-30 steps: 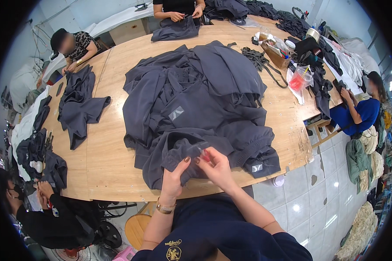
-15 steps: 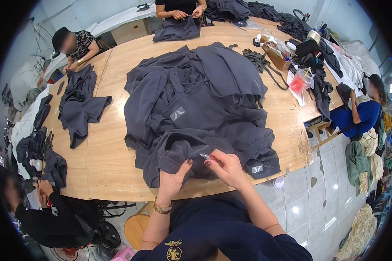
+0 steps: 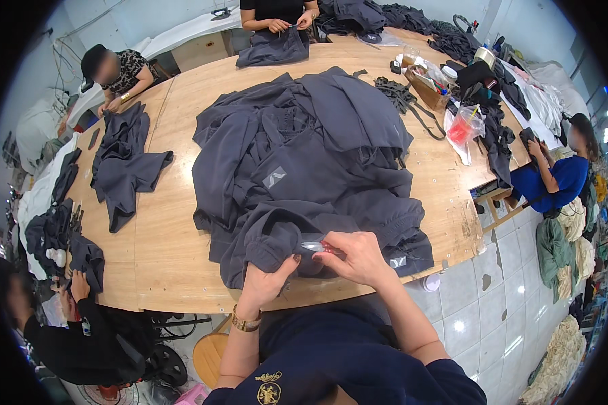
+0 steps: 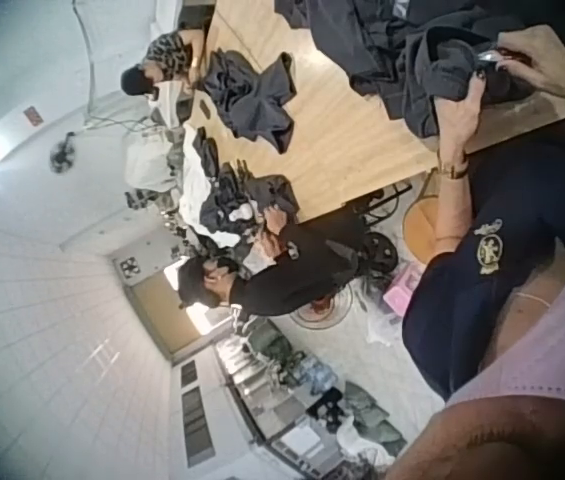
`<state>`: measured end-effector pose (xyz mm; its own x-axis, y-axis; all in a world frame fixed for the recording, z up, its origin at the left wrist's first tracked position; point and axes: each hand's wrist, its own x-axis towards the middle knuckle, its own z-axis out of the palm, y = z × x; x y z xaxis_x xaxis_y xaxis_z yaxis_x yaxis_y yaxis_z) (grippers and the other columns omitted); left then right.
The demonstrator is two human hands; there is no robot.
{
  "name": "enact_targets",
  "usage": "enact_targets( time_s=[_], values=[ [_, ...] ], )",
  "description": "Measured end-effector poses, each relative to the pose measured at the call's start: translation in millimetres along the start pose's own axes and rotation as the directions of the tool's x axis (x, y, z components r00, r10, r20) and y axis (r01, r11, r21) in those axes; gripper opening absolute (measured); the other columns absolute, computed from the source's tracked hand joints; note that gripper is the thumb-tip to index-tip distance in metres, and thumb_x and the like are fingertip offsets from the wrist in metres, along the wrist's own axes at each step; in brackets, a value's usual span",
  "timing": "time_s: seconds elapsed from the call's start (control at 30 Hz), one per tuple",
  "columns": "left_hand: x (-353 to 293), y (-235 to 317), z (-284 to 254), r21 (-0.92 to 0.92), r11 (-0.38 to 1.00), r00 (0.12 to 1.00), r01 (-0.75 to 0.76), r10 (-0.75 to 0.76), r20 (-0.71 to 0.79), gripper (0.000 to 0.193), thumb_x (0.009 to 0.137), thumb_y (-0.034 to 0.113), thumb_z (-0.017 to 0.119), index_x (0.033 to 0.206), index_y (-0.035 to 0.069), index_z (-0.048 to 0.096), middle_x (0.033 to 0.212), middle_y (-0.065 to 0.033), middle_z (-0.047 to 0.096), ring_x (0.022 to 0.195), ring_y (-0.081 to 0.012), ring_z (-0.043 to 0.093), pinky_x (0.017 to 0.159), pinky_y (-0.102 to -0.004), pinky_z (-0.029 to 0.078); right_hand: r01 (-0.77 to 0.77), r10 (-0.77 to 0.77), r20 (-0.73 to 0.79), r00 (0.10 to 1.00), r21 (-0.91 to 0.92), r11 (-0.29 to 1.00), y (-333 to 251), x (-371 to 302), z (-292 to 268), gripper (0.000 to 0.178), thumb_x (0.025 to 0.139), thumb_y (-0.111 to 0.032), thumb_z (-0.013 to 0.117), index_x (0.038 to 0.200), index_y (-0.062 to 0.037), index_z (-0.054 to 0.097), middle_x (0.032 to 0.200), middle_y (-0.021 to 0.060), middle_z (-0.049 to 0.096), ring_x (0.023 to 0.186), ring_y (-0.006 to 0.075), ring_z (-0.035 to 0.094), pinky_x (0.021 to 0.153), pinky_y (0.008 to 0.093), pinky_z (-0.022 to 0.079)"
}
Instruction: The person is inspecting grey garments and trimming loose threads with small scissors in a textile manufacturing environment.
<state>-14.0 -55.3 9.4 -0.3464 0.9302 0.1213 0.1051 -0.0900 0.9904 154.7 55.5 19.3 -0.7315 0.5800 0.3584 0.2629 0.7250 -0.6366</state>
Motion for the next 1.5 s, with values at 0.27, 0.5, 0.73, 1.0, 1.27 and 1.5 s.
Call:
enact_targets(
  time_s=[0.27, 0.5, 0.73, 1.0, 1.27, 1.5],
  values=[
    [-0.2, 7.2, -3.7, 0.012, 1.0, 1.0, 0.012, -0.013, 0.021, 0.008, 0.081, 0.004, 0.064, 0.083, 0.002, 0.057, 0.075, 0.0012, 0.056, 0.069, -0.0085, 0.05, 0.062, -0.0243, 0.041, 0.071, -0.071, 0.02, 0.997, -0.028, 0.997, 5.9, 1.3, -3.9, 0.029, 0.077, -0.033, 0.068, 0.072, -0.0063, 0.057, 0.06, 0.0066, 0.055, 0.053, 0.0257, 0.055, 0.049, 0.0332, 0.04],
    [2.1, 7.0, -9.4, -0.008, 1.0, 0.997, 0.005, -0.004, 0.079, 0.008, 0.08, 0.003, 0.064, 0.082, 0.002, 0.057, 0.073, 0.0009, 0.054, 0.067, -0.0095, 0.049, 0.061, -0.0251, 0.04, 0.082, -0.081, 0.044, 0.996, -0.005, 0.997, 6.4, 1.7, -5.7, 0.029, 0.077, -0.034, 0.068, 0.073, -0.0066, 0.057, 0.06, 0.0065, 0.055, 0.052, 0.0257, 0.054, 0.049, 0.0325, 0.039],
    [2.3, 8.6, -10.8, 0.011, 0.999, 0.992, 0.038, -0.039, 0.121, 0.01, 0.079, 0.004, 0.065, 0.081, 0.002, 0.056, 0.074, -0.0007, 0.054, 0.067, -0.0113, 0.048, 0.06, -0.0265, 0.039, 0.124, -0.122, 0.065, 0.99, -0.02, 0.992, 5.9, 3.8, -5.3, 0.03, 0.077, -0.034, 0.067, 0.071, -0.0065, 0.057, 0.06, 0.0064, 0.056, 0.053, 0.0262, 0.054, 0.05, 0.0326, 0.039],
    [1.8, 9.4, -10.3, 0.063, 0.998, 0.993, -0.005, -0.002, 0.115, 0.014, 0.079, 0.008, 0.066, 0.088, 0.001, 0.059, 0.074, 0.0011, 0.056, 0.067, -0.009, 0.05, 0.061, -0.0252, 0.042, -0.129, 0.189, -0.098, 0.977, 0.435, 0.891, 27.1, 0.2, 16.8, 0.026, 0.082, -0.024, 0.065, 0.078, -0.0041, 0.049, 0.059, 0.0079, 0.048, 0.049, 0.0204, 0.048, 0.05, 0.0287, 0.038],
    [-7.8, 7.6, -3.7, 0.325, 0.944, 0.978, 0.065, -0.125, 0.17, 0.037, 0.077, 0.026, 0.072, 0.102, 0.002, 0.06, 0.066, -0.0013, 0.056, 0.059, -0.0106, 0.052, 0.059, -0.0264, 0.045, -0.107, 0.195, -0.118, 0.974, 0.52, 0.847, 19.3, 29.1, 41.7, 0.029, 0.08, -0.014, 0.068, 0.095, -0.0023, 0.048, 0.083, 0.0018, 0.048, 0.079, 0.0104, 0.043, 0.072, 0.024, 0.038],
    [-3.2, 0.1, -6.7, 0.509, 0.839, 0.982, -0.19, 0.156, 0.109, 0.039, 0.087, 0.032, 0.06, 0.11, 0.001, 0.058, 0.101, -0.0162, 0.06, 0.095, -0.0324, 0.056, 0.086, -0.0375, 0.042, -0.208, 0.268, -0.112, 0.957, 0.378, 0.902, -9.7, 21.3, 20.6, 0.032, 0.084, -0.029, 0.062, 0.086, -0.0017, 0.047, 0.071, 0.0124, 0.049, 0.064, 0.0267, 0.049, 0.059, 0.0342, 0.04]
  ],
)
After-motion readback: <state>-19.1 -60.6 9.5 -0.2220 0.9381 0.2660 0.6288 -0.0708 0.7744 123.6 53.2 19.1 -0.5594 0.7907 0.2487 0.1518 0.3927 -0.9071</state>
